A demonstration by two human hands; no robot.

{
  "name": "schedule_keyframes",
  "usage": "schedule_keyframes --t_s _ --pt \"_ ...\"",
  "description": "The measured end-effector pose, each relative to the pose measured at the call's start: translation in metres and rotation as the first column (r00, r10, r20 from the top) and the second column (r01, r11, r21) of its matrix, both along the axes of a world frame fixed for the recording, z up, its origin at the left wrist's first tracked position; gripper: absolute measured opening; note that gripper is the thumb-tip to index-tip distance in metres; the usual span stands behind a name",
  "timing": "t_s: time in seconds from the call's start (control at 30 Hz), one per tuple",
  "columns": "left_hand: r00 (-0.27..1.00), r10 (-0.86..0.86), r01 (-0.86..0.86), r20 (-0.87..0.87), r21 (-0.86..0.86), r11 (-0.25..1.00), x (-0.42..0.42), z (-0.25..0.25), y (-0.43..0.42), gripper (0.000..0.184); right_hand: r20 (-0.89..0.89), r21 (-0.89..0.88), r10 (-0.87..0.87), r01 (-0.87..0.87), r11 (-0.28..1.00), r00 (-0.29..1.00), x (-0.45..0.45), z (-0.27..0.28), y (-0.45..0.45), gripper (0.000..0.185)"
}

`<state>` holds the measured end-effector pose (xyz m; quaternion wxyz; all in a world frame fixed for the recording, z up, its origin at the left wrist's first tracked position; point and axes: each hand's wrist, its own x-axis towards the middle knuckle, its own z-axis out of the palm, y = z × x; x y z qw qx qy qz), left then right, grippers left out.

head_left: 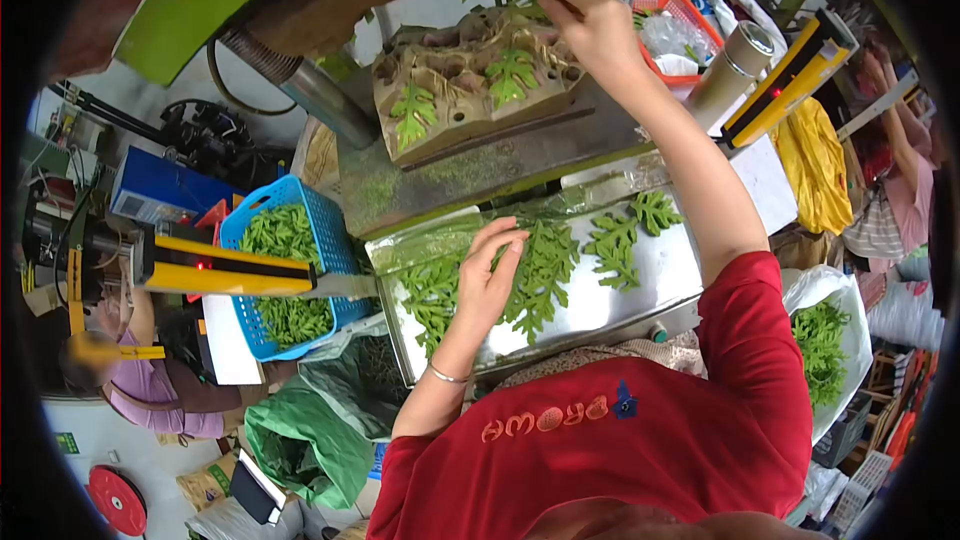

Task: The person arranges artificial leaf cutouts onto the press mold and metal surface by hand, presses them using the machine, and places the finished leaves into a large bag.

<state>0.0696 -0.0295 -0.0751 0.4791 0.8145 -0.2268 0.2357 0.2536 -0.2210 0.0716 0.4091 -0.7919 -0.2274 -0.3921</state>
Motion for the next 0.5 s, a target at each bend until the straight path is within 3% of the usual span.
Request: schedule_keyframes --t_s 0.07,0.13,0.3,0.33,0.47,0.5 --pt "0.881 -0.115 -0.025 -0.459 -0.288 0.957 -0.002 0.025 0.003 0.019 0.026 -0.046 -0.068 0.069 0.997 0.997 0.038 -0.017 0.0 0.017" --pt "0.56 -0.332 -0.18 -0.759 -0.503 0.846 0.0 0.043 0.006 0.022 0.053 -0.088 -0.136 0.14 0.986 0.989 0.066 -0.035 0.002 0.018" --pt "0.694 -0.448 -0.137 -0.563 -0.715 0.686 0.015 0.039 0.006 0.023 -0.087 -0.292 -0.204 0.17 0.941 0.975 0.092 -0.065 -0.005 0.018" --pt "0.694 -0.451 -0.135 -0.562 -0.716 0.685 0.018 0.04 0.007 0.023 -0.087 -0.294 -0.206 0.172 0.94 0.975 0.094 -0.062 -0.005 0.018" --pt "0.678 -0.326 -0.211 -0.659 -0.599 0.773 0.021 0.059 0.015 0.022 -0.431 -0.505 -0.157 -0.094 0.858 0.888 0.092 -0.044 -0.005 0.021" --pt "0.681 -0.323 -0.211 -0.657 -0.598 0.773 0.021 0.065 0.015 0.022 -0.429 -0.504 -0.154 -0.095 0.858 0.89 0.093 -0.042 -0.005 0.021"
